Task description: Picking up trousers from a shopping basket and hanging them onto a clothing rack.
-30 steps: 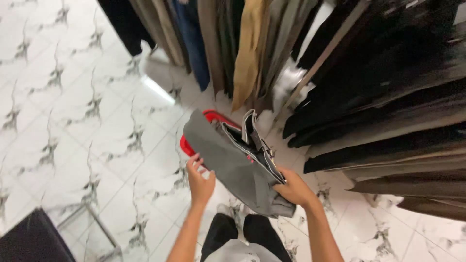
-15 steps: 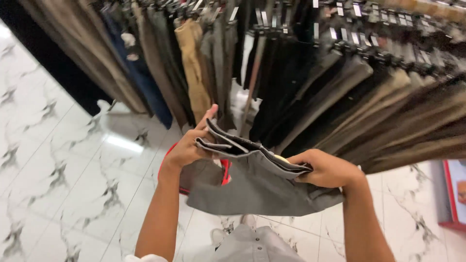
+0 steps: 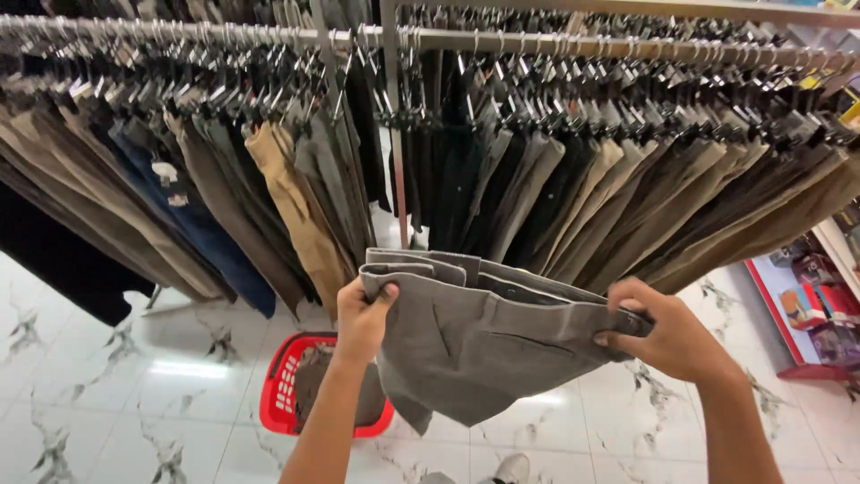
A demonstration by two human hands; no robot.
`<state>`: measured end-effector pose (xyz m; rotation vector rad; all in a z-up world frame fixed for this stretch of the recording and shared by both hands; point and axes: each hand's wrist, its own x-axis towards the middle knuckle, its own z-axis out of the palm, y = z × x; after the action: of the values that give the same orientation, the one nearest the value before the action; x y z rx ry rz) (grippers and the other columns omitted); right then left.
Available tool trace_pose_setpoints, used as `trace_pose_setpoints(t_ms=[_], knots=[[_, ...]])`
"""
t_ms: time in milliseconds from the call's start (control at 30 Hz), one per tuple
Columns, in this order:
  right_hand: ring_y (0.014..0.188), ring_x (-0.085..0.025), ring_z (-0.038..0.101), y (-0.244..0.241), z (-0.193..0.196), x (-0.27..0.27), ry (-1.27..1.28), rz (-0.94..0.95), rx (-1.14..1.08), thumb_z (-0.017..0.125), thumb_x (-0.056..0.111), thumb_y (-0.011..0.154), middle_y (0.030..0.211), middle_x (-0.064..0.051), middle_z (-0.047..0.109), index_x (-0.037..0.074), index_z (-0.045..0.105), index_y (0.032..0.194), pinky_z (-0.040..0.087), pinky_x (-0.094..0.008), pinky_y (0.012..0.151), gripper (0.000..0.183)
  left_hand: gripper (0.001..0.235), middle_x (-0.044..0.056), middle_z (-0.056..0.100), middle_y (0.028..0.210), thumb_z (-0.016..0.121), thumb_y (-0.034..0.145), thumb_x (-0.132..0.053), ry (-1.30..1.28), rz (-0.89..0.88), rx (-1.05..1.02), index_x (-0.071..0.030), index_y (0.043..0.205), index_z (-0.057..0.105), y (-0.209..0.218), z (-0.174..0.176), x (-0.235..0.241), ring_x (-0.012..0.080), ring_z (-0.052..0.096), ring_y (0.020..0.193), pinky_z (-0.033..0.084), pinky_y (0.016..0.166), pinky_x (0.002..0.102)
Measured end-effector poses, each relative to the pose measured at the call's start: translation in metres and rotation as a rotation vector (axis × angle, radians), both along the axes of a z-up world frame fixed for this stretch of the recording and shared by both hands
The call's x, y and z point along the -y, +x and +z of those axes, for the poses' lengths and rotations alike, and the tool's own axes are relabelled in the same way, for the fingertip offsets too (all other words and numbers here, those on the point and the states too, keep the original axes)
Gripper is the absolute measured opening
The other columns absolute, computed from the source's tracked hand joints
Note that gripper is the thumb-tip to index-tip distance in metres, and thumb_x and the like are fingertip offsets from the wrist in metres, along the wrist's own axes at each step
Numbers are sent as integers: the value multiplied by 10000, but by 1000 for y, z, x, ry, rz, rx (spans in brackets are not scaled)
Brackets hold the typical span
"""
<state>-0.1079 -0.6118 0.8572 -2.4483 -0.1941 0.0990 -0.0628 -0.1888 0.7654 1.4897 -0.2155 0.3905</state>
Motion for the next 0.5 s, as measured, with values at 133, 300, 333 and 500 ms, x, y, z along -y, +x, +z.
trace_pose_setpoints(t_ms=[133, 300, 333, 500], knots=[[708, -104, 726, -8, 14, 3, 43, -173, -39, 925, 119, 697, 736, 1, 855, 91, 882, 735, 554, -266, 691, 64, 327, -82, 420, 742, 722, 959, -326, 47, -24, -16, -110, 746, 600, 6, -11, 19, 76, 343, 719, 293, 617, 252], [1047, -422, 761, 2, 0, 36, 78, -125, -31, 963, -6, 628, 1070, -153, 847, 210, 852, 1139, 549, -504, 1016, 566, 302, -24, 483, 619, 765, 921, -253, 5, -20, 130, -60, 716, 658, 7, -4, 54, 89, 376, 640, 432, 620, 275], [1047, -422, 761, 3, -1, 42, 79, -122, -32, 963, -6, 628, 1070, -153, 847, 210, 852, 1139, 549, -504, 1016, 566, 302, -24, 483, 619, 765, 921, -253, 6, -17, 129, -60, 716, 658, 5, 0, 63, 89, 376, 640, 432, 620, 275], [1014, -409, 758, 6, 1, 76, 65, -138, -2, 925, 8, 670, 1080, -138, 830, 290, 786, 1265, 586, -476, 924, 673, 277, -2, 560, 688, 789, 886, -241, 56, 28, 162, -53, 728, 661, -3, 19, 103, 92, 445, 713, 477, 679, 294]])
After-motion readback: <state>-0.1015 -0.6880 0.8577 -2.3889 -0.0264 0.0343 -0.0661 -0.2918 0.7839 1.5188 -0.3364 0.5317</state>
